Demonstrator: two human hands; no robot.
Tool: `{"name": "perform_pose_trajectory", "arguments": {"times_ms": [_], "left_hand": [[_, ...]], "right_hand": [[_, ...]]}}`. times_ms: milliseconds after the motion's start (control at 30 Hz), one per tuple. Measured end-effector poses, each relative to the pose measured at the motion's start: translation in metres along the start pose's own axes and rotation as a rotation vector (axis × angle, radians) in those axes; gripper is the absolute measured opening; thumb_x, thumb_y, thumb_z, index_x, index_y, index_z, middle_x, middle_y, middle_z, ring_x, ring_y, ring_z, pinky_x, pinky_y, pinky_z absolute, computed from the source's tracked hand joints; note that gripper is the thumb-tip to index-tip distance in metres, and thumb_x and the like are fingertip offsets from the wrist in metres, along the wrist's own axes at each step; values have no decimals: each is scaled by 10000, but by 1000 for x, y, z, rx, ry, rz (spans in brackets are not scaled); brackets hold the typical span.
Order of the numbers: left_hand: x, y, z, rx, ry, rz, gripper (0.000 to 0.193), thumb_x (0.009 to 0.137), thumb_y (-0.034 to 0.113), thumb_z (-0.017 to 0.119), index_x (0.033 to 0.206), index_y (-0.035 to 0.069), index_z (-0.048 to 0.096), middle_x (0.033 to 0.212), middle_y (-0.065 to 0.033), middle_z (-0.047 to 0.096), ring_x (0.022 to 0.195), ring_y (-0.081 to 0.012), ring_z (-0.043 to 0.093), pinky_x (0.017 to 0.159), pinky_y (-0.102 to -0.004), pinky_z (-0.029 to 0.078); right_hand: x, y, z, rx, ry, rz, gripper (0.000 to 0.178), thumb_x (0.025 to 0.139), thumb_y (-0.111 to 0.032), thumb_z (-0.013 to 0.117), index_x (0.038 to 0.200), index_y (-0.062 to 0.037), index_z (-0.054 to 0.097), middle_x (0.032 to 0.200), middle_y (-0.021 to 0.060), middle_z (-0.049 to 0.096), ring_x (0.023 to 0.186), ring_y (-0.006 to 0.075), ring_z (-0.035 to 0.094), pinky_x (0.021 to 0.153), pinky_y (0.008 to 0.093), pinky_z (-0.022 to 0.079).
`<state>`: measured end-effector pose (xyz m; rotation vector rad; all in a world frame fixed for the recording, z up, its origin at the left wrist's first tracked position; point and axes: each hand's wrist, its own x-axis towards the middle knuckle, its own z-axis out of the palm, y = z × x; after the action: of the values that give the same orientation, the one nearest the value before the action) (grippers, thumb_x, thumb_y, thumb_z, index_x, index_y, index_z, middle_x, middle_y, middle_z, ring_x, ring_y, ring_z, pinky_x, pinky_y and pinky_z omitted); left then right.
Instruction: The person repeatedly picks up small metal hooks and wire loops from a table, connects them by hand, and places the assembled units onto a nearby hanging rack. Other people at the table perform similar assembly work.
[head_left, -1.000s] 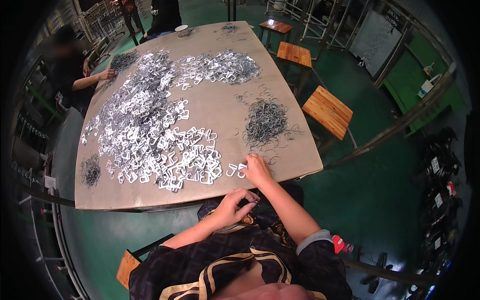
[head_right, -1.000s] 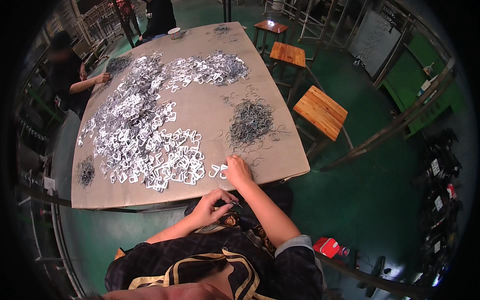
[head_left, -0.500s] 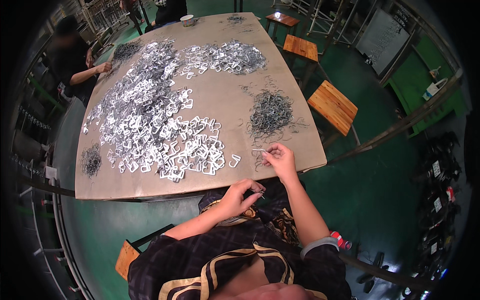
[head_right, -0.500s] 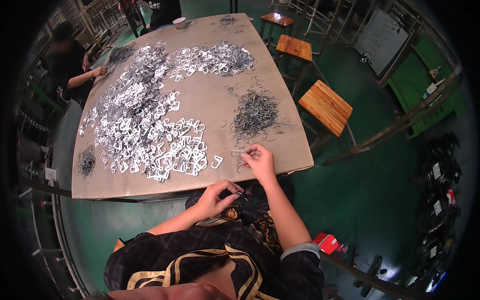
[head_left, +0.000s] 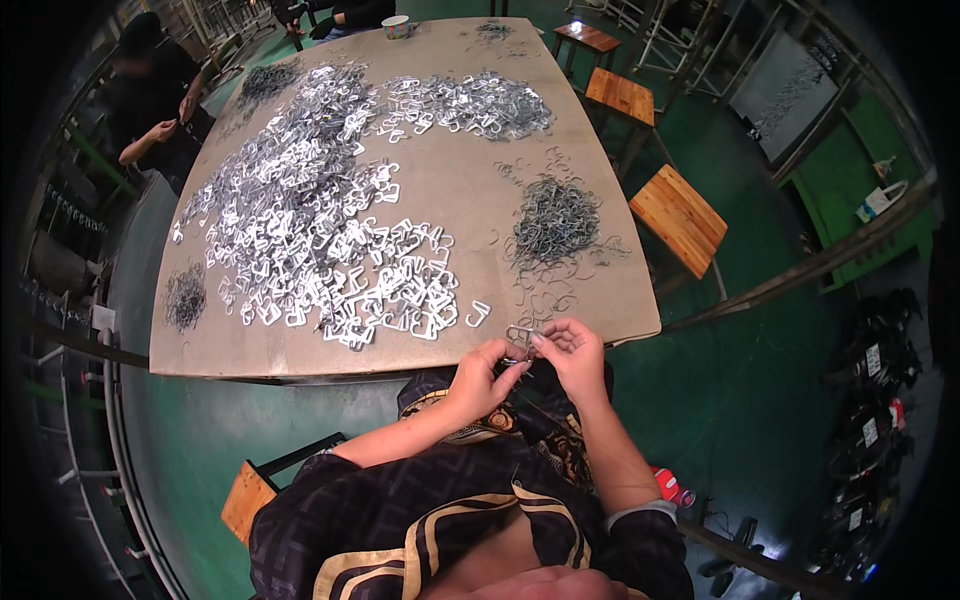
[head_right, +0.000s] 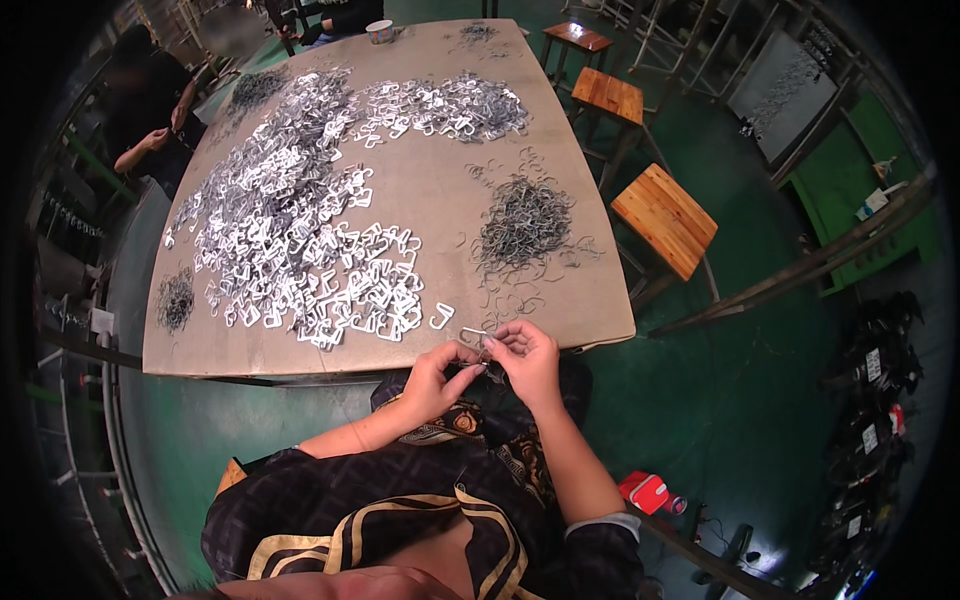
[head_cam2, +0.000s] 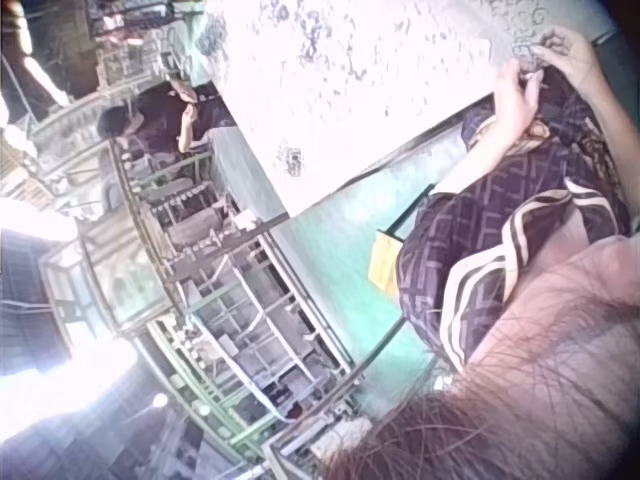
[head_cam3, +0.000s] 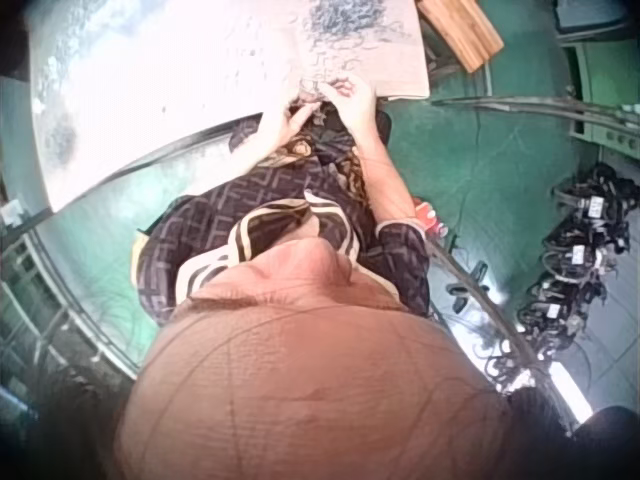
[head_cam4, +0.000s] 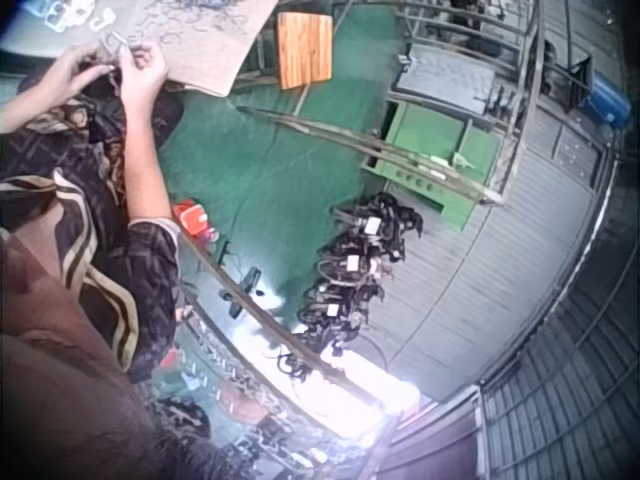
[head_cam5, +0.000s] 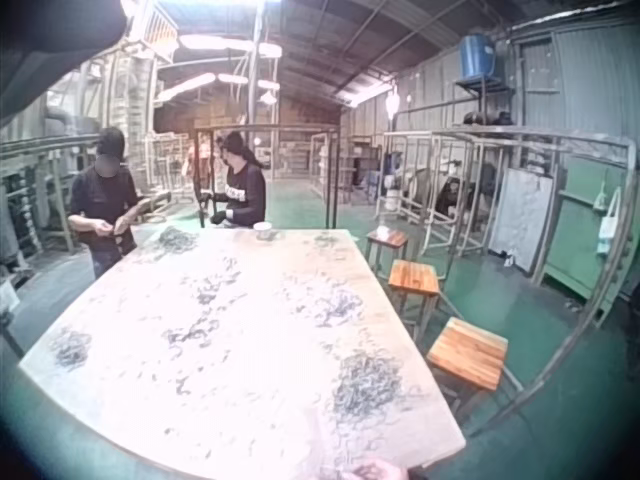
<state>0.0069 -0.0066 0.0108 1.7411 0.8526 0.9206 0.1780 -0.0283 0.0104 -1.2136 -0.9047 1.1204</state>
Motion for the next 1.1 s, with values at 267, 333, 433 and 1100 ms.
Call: {"name": "perform_pose_trajectory", "arguments": {"times_ms": [267, 333, 433, 1100], "left_hand": [[-13, -1, 3, 116, -90, 37, 135, 790, 50, 748, 880, 8, 656, 822, -123, 677, 794, -284, 651, 717, -343, 508], [-15, -8, 5, 62, -97, 72, 107, 792, 75, 746, 859, 29, 677, 786, -121, 670, 759, -319, 637, 711, -370, 500], [-11, -18, -6, 64, -65, 15, 88, 789, 77, 742, 853, 41, 693, 805, -123, 677, 778, -320, 643, 728, -373, 504], [58, -49, 19, 1079, -445, 726, 168, 712, 201, 620, 672, 58, 699, 692, -122, 666, 651, -259, 674, 553, -352, 535]], "right_hand": [[-47, -2, 0, -368, 40, -187, 95, 844, 44, 694, 907, 50, 623, 842, 65, 690, 761, 96, 657, 698, 228, 532], [-55, -2, -3, -397, 91, -203, 92, 830, 42, 697, 901, 45, 638, 828, 72, 699, 745, 105, 665, 695, 243, 537], [-63, 4, -9, -376, 180, -209, 98, 806, 24, 713, 885, 28, 657, 788, 84, 704, 700, 121, 671, 680, 265, 541], [-75, 5, -20, -382, 255, -275, 112, 808, 63, 708, 885, 43, 631, 800, 75, 682, 703, 105, 638, 667, 247, 523]]}}
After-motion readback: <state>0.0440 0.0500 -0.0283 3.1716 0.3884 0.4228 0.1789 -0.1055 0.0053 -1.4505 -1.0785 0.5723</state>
